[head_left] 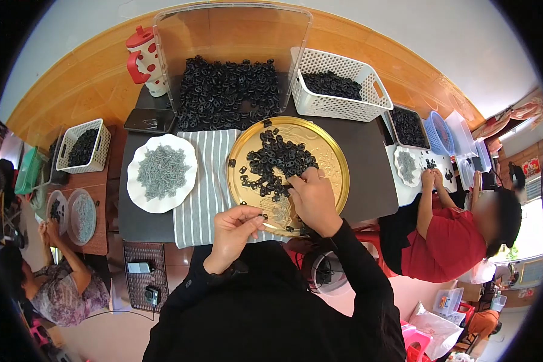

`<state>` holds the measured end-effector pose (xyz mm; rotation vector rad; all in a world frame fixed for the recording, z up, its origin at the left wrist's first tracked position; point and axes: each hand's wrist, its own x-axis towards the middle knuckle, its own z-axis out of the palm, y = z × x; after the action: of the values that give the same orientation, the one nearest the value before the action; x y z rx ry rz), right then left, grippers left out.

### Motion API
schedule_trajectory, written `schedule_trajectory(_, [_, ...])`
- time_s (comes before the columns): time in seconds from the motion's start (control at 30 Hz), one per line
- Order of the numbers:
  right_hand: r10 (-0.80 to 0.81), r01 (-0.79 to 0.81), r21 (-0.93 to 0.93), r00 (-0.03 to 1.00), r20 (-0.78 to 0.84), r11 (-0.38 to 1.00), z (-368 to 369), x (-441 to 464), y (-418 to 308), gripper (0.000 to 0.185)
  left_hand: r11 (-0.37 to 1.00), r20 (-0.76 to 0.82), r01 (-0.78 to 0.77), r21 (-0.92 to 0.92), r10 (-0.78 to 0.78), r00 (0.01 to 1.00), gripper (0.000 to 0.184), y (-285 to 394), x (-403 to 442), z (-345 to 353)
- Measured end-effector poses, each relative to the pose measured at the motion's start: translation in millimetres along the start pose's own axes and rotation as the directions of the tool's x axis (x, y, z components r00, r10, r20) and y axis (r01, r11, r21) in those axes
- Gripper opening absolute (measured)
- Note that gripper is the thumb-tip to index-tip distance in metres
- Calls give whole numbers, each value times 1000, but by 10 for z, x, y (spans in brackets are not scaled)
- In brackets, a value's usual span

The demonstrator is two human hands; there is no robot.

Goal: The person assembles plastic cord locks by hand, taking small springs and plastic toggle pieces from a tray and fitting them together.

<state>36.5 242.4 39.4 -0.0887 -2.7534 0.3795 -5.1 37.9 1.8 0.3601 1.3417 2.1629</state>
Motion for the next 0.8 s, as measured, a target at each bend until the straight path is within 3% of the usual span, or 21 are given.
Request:
schedule_trajectory(0.1, [62,-53,-128,996,63,990,-40,29,-35,17,999,-5,43,13,-43,999,21,44,-23,2])
schedule_trajectory(0.23, [47,-44,-47,997,66,998,-38,12,2,19,1000,7,11,-2,-11,1000,27,76,-21,16])
schedule_trajectory(0.63, [-19,28,-71,991,135,997,25,7,-21,19,998,44,10,59,-13,999,23,110,-121,24])
schedule_trajectory(0.8, [-43,46,-33,996,78,998,-7,-78,54,14,999,59,-6,36,4,998,27,101,-143,-4])
